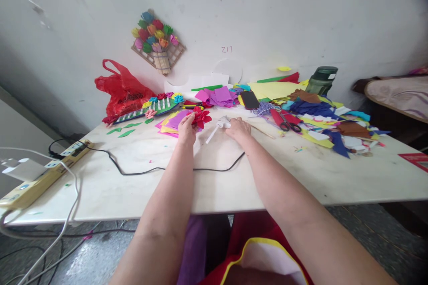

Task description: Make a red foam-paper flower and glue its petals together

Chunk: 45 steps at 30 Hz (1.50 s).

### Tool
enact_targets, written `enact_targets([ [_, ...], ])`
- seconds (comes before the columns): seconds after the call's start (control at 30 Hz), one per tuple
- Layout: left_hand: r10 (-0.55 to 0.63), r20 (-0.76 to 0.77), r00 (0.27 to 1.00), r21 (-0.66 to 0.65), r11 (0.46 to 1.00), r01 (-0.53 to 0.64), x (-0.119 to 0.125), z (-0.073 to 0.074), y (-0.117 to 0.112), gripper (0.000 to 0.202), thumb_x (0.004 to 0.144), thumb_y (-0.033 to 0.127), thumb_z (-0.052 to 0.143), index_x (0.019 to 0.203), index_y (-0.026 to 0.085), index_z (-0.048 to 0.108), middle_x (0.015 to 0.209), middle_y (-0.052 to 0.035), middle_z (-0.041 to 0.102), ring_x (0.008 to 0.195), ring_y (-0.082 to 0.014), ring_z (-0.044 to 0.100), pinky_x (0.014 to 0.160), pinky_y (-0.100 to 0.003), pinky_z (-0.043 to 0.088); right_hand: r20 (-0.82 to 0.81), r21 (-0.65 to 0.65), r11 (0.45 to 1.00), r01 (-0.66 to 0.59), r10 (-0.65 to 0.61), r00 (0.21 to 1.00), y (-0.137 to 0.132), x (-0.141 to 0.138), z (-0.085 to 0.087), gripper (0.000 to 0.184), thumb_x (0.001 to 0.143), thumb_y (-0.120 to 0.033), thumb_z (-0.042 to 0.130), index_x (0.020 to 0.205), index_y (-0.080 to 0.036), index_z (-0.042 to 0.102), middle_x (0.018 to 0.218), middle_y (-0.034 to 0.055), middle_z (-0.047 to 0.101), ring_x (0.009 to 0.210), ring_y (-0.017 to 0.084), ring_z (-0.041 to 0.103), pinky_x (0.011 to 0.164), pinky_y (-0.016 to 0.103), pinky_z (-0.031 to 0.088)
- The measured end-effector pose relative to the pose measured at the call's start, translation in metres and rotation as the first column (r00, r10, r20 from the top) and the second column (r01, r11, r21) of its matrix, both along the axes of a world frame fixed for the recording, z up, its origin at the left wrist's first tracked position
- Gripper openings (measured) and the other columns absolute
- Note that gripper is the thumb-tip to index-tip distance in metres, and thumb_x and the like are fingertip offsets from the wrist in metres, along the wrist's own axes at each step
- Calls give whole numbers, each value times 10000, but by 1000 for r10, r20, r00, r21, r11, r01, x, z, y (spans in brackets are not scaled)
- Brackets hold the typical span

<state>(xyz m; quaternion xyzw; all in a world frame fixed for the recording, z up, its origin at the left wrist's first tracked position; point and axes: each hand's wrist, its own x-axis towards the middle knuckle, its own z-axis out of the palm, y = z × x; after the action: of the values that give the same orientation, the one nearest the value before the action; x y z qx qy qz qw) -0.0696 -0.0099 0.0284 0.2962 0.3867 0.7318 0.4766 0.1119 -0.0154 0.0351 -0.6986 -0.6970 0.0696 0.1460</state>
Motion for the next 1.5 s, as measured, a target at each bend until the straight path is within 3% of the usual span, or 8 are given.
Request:
enact_targets([
  [0.43,-67,66,996,-9,998,68,0,-3,3,150,662,177,706,803,154,660,698,-33,700,600,-152,650,528,-242,495,-9,-42,999,-19,18,1000,-5,-3,6,525,796,-354,548,1293,-191,598,1355,166,516,1274,314,493,1029,424,383],
  [0.6,-84,51,995,-20,996,85,1,-2,3,171,661,191,711,821,149,667,690,-34,706,565,-148,637,519,-250,492,7,100,994,-41,41,999,-7,-4,7,434,768,-318,566,1170,-207,687,1344,131,552,1237,320,490,1040,463,339],
  [0.73,-97,21,995,-7,995,97,2,-7,8,220,645,218,741,844,153,672,710,-33,714,592,-148,649,549,-247,492,-92,232,970,-71,94,991,-4,-5,6,350,809,-280,530,1087,-201,728,1272,108,636,1168,286,552,1007,418,368],
  [0.83,-114,10,993,17,993,113,3,-12,11,216,642,217,751,834,152,679,717,-32,715,592,-138,644,573,-249,496,-291,174,982,-77,126,948,-1,-8,5,306,836,-330,525,1011,-215,748,1097,77,722,1043,247,622,895,351,432],
  [1.0,-156,30,987,26,988,155,7,-13,10,211,639,194,764,832,146,690,743,-47,720,622,-145,652,618,-271,516,-579,110,982,-154,190,793,4,-14,2,278,791,-414,574,834,-193,738,847,40,736,853,198,650,749,287,449],
  [1.2,-217,30,976,22,976,216,13,-11,8,160,658,151,742,806,154,681,788,-65,733,708,-166,673,664,-275,531,-626,129,979,-159,204,753,4,-19,0,275,732,-433,593,648,-186,677,682,29,692,704,180,621,677,285,442],
  [1.3,-261,23,965,35,965,260,17,-11,7,150,671,152,719,815,154,678,814,-63,736,763,-173,689,711,-280,536,-684,146,975,-167,222,695,8,-22,-5,242,713,-406,604,680,-185,698,673,31,700,704,181,644,675,276,464],
  [1.5,-279,21,960,19,960,279,22,-6,1,170,734,279,683,836,144,685,827,-85,737,808,-218,702,736,-314,547,-732,144,987,-73,156,663,16,-22,-12,189,699,-304,585,745,-187,725,665,26,707,727,183,672,688,270,489],
])
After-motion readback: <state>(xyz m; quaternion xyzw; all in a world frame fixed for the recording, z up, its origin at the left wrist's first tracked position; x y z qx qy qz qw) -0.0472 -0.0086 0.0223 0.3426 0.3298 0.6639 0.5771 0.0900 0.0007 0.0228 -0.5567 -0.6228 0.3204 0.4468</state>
